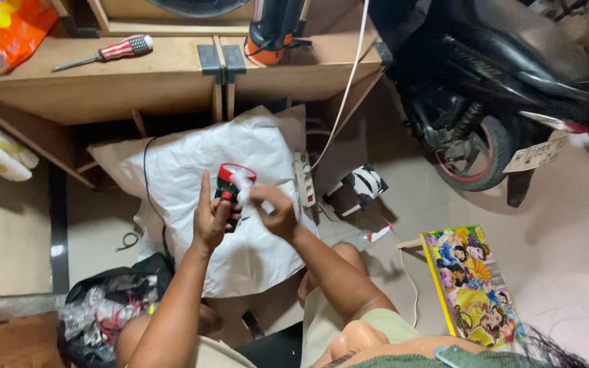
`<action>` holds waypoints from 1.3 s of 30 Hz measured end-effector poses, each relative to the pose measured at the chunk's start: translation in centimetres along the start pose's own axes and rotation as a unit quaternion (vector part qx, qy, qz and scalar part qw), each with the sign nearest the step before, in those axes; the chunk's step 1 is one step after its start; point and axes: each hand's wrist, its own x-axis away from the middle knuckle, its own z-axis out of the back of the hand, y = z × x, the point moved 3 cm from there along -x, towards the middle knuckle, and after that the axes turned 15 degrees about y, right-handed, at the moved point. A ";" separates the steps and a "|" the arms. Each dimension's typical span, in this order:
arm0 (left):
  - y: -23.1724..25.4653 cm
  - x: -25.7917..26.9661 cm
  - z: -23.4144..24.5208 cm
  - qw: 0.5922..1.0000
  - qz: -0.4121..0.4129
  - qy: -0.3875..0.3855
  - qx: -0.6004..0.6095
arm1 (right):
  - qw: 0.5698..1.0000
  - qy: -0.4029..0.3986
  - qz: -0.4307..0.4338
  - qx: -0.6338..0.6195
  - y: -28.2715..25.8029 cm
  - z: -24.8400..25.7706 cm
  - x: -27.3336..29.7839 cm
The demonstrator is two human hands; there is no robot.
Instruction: The person disassembles two flashlights, replaces the bulbs, and reassembles them. They then wipe the exterior of the second flashlight with a tissue and spray bottle.
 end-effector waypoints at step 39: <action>1.8 0.7 -1.4 0.934 -0.266 -0.036 -0.237 | 0.975 -0.099 -0.199 0.023 2.6 2.6 -5.3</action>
